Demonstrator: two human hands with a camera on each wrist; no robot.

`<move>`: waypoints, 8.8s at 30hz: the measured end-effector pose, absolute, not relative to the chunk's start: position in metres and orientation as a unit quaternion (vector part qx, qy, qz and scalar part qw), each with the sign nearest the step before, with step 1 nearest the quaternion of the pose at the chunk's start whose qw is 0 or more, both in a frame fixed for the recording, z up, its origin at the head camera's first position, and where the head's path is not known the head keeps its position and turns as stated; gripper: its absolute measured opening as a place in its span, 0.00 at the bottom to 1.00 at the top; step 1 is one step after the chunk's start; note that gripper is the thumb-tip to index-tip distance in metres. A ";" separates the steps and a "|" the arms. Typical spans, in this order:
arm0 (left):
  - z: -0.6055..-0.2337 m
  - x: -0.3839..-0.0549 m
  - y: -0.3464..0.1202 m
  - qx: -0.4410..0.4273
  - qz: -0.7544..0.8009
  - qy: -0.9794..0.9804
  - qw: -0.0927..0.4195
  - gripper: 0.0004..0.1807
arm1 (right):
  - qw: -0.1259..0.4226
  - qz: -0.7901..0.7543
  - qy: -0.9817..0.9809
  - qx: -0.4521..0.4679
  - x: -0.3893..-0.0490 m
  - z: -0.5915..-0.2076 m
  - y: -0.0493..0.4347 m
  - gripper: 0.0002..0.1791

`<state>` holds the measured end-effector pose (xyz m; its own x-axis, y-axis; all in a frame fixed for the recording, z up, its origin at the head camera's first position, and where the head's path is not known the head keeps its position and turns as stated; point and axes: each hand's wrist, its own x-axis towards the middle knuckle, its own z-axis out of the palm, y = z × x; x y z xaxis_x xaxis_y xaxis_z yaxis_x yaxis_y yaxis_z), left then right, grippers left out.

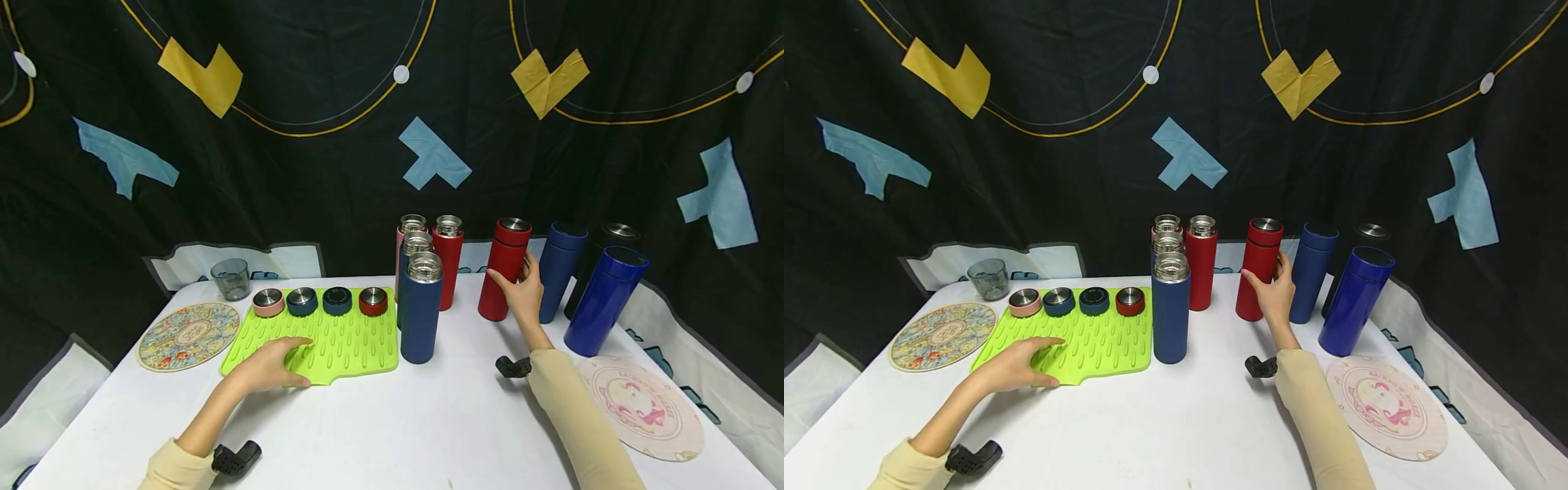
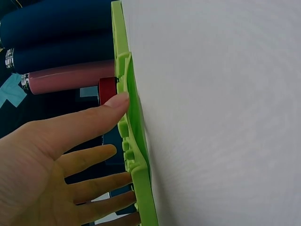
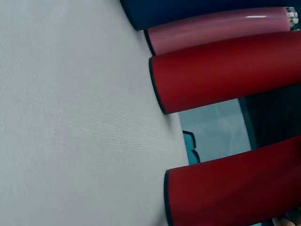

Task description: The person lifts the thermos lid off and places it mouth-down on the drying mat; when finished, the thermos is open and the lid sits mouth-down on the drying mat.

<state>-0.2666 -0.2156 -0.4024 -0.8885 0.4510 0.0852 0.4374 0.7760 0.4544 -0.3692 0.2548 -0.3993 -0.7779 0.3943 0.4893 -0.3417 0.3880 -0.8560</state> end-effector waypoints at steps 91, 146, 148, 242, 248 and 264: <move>-0.290 -0.205 -0.113 0.467 0.416 0.758 -0.184 0.34 | 0.111 0.377 -0.803 0.447 -0.219 -0.315 0.162 0.39; -0.299 -0.210 -0.107 0.468 0.419 0.766 -0.136 0.35 | 0.113 0.310 -0.843 0.424 -0.211 -0.302 0.177 0.42; -0.298 -0.210 -0.108 0.471 0.419 0.763 -0.145 0.35 | 0.110 0.314 -0.842 0.424 -0.212 -0.302 0.178 0.42; -0.307 -0.219 -0.105 0.475 0.432 0.756 -0.127 0.39 | 0.106 0.308 -0.850 0.414 -0.218 -0.303 0.185 0.42; -0.307 -0.220 -0.105 0.456 0.438 0.762 -0.144 0.38 | 0.115 0.306 -0.849 0.415 -0.218 -0.303 0.184 0.42; -0.302 -0.223 -0.115 0.390 0.460 0.784 -0.148 0.39 | 0.138 0.286 -0.869 0.381 -0.219 -0.299 0.191 0.43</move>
